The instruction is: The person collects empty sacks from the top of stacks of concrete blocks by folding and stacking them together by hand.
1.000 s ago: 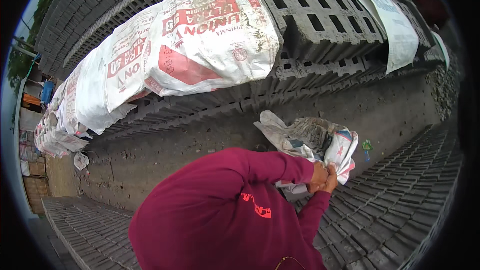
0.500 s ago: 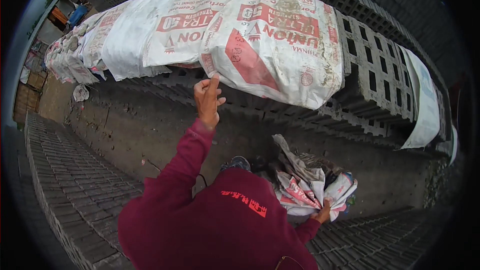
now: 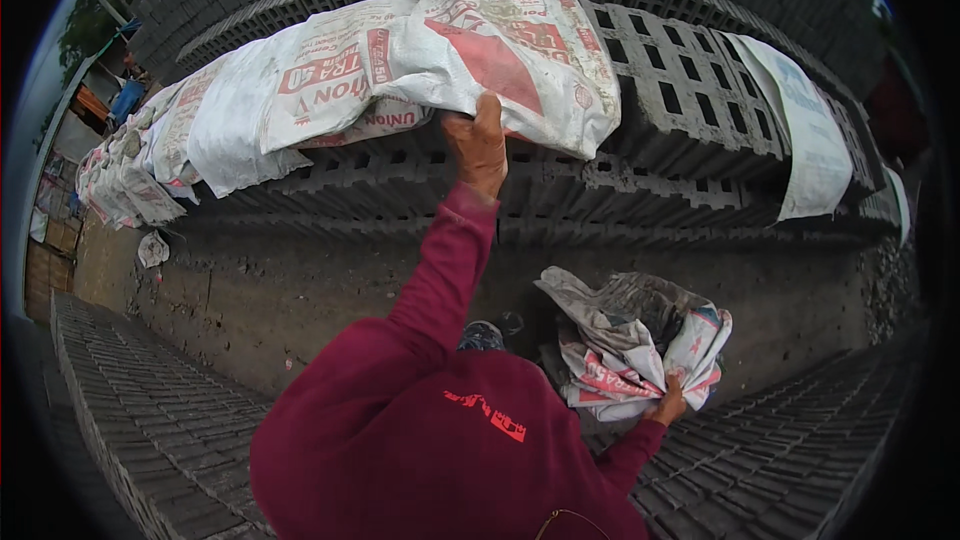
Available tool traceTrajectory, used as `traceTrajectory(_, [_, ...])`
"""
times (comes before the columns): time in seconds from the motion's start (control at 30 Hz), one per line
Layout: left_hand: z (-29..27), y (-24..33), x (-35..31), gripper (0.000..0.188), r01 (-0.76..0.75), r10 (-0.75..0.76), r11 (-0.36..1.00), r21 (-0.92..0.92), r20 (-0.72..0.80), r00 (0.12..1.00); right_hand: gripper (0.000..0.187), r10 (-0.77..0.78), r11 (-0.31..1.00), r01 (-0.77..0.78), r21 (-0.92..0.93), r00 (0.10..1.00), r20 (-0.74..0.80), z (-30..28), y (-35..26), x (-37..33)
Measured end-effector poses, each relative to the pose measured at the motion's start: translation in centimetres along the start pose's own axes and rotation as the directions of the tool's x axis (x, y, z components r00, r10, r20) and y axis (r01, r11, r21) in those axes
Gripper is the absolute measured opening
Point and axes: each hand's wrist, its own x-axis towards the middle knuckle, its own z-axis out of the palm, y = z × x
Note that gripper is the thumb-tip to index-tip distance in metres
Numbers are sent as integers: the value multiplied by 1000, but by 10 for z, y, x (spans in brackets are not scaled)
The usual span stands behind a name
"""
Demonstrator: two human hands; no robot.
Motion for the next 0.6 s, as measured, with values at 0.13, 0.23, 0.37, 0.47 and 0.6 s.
traceTrajectory(0.13, [108,40,-27,18,-527,306,780,336,530,791,31,-39,997,41,63,999,-37,-29,9,13])
traceTrajectory(0.23, [200,59,-94,41,-353,190,934,47,772,607,31,-25,998,31,61,995,-96,-45,5,8])
traceTrajectory(0.37, [246,31,-217,58,-147,-29,988,58,981,194,29,-64,997,70,33,985,-160,-73,18,15])
traceTrajectory(0.47, [245,27,-285,65,15,-386,920,392,912,-140,30,-25,999,29,22,990,-141,-95,11,1])
traceTrajectory(0.6, [223,-7,-347,73,55,-500,848,527,831,-244,41,-24,997,11,-78,984,-176,-141,23,2])
